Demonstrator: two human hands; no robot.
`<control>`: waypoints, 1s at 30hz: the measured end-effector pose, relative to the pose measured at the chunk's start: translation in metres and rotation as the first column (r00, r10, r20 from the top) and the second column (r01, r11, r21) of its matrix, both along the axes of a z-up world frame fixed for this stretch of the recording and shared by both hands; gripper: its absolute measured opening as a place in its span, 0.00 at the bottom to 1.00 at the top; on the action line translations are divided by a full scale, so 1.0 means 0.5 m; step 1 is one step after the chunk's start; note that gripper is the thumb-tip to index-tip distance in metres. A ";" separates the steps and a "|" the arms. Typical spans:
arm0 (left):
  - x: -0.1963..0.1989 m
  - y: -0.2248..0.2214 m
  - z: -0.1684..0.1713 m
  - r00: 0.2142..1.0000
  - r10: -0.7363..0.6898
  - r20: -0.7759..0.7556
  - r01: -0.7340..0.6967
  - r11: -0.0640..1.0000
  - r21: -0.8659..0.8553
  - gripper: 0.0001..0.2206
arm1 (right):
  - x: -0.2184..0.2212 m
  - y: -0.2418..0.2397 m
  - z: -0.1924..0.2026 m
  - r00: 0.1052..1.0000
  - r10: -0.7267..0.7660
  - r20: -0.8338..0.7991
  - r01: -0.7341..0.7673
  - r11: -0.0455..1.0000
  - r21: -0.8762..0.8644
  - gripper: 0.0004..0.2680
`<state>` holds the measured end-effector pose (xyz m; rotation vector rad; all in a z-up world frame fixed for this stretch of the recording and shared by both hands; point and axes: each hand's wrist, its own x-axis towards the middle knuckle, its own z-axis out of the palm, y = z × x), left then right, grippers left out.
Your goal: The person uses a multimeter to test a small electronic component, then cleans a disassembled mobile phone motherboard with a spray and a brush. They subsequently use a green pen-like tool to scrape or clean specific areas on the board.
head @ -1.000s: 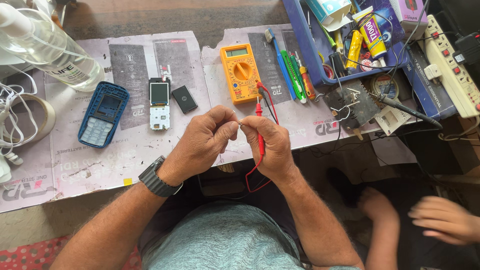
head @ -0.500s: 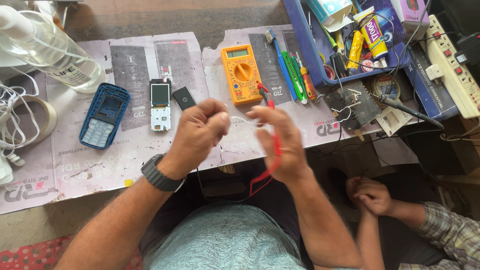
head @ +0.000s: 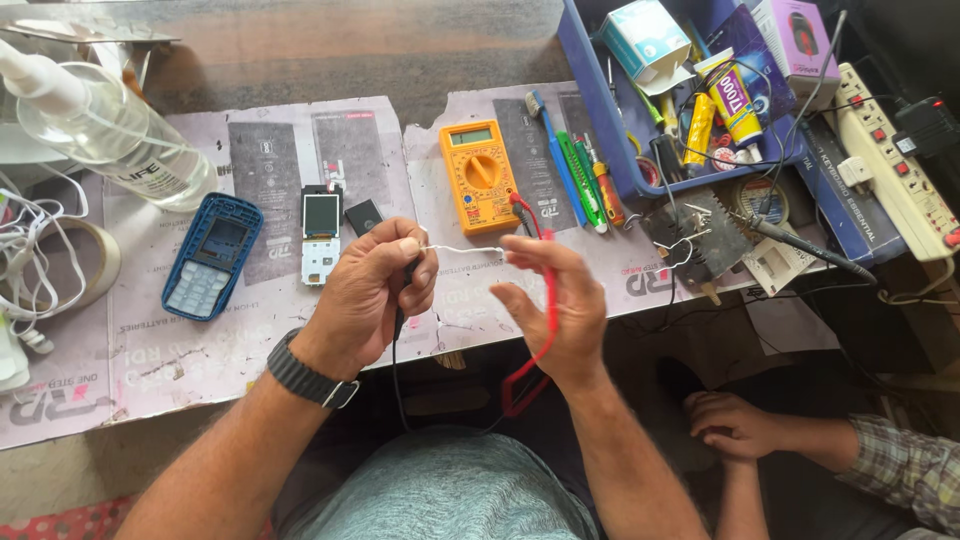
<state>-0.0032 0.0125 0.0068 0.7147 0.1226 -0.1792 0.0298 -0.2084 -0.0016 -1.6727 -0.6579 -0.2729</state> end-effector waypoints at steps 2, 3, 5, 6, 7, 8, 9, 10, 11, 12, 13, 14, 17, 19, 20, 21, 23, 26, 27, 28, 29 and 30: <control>-0.001 0.000 -0.001 1.000 0.001 0.005 -0.001 1.000 0.013 0.04 | 0.011 0.010 0.007 1.000 0.020 0.011 -0.019 0.999 -0.048 0.11; 0.000 0.000 -0.003 1.000 0.001 0.007 -0.001 1.000 0.018 0.04 | 0.015 0.013 0.010 0.999 0.030 0.015 -0.029 0.997 -0.073 0.09; 0.001 0.001 -0.008 0.999 0.039 0.007 -0.039 0.997 0.061 0.04 | 0.019 0.013 0.014 1.000 0.003 -0.029 -0.007 0.992 -0.130 0.06; 0.001 0.003 -0.011 0.998 0.060 0.007 -0.060 0.995 0.083 0.04 | 0.023 0.011 0.017 0.999 -0.009 -0.051 0.001 0.987 -0.158 0.04; 0.001 0.006 -0.013 0.997 0.071 0.013 -0.072 0.994 0.085 0.04 | 0.029 0.006 0.022 0.997 -0.047 0.062 0.059 0.977 -0.206 0.05; 0.000 0.008 -0.015 0.997 0.079 0.017 -0.080 0.993 0.084 0.04 | 0.035 -0.004 0.027 0.982 -0.081 0.174 0.123 0.960 -0.250 0.05; -0.003 0.010 -0.017 0.996 0.088 0.021 -0.089 0.992 0.084 0.04 | 0.042 -0.016 0.035 0.953 -0.106 0.285 0.190 0.939 -0.286 0.05; -0.003 0.013 -0.017 0.997 0.076 0.020 -0.077 0.995 0.060 0.04 | 0.055 -0.029 0.046 0.921 -0.110 0.373 0.251 0.900 -0.356 0.05; -0.003 0.016 -0.016 0.998 0.063 0.019 -0.064 0.997 0.037 0.05 | 0.070 -0.043 0.059 0.883 -0.103 0.458 0.316 0.852 -0.417 0.06; -0.003 0.019 -0.015 0.998 0.052 0.022 -0.052 0.999 0.013 0.05 | 0.086 -0.053 0.071 0.837 -0.086 0.540 0.384 0.797 -0.467 0.06; -0.003 0.020 -0.015 0.999 0.038 0.028 -0.038 0.999 -0.003 0.05 | 0.102 -0.060 0.081 0.820 -0.058 0.569 0.416 0.745 -0.522 0.07; -0.007 0.019 -0.017 0.999 0.026 0.028 -0.025 0.999 -0.022 0.04 | 0.109 -0.068 0.088 0.807 -0.026 0.590 0.444 0.686 -0.577 0.08; -0.009 0.015 -0.020 0.998 0.011 0.056 -0.007 0.997 -0.075 0.04 | 0.090 -0.072 0.094 0.841 -0.164 0.516 0.445 0.753 -0.486 0.06; 0.003 0.016 -0.019 0.995 0.016 0.103 -0.006 0.996 -0.093 0.04 | 0.052 -0.060 0.085 0.970 -0.234 0.063 0.242 0.940 -0.240 0.06; 0.000 0.013 -0.023 0.993 0.026 0.119 -0.014 0.995 -0.100 0.04 | 0.028 -0.049 0.072 0.939 -0.084 -0.334 0.089 0.996 0.000 0.07; -0.004 0.009 -0.028 0.990 0.037 0.135 -0.022 0.994 -0.108 0.04 | 0.010 -0.035 0.058 0.789 0.087 -0.608 0.031 0.983 0.181 0.09; -0.005 0.000 -0.034 0.980 0.068 0.189 -0.079 0.996 0.050 0.04 | -0.012 0.007 0.029 0.511 0.416 -0.752 0.040 0.863 0.504 0.11; -0.014 -0.007 -0.036 0.947 0.046 0.319 -0.198 0.863 0.465 0.04 | -0.015 0.051 0.003 0.465 0.614 -0.638 0.101 0.679 0.727 0.09; -0.021 -0.009 -0.035 0.933 0.018 0.360 -0.249 0.755 0.606 0.04 | -0.012 0.059 -0.001 0.501 0.576 -0.645 0.133 0.686 0.715 0.07; -0.028 -0.010 -0.035 0.918 0.003 0.397 -0.279 0.718 0.638 0.04 | -0.011 0.062 -0.003 0.536 0.536 -0.653 0.163 0.693 0.702 0.06; -0.037 -0.010 -0.032 0.901 -0.014 0.433 -0.309 0.679 0.666 0.04 | -0.013 0.062 -0.002 0.539 0.536 -0.650 0.164 0.690 0.705 0.06; -0.040 -0.009 -0.028 0.881 -0.029 0.473 -0.349 0.635 0.689 0.03 | -0.011 0.062 0.002 0.544 0.540 -0.642 0.157 0.686 0.710 0.06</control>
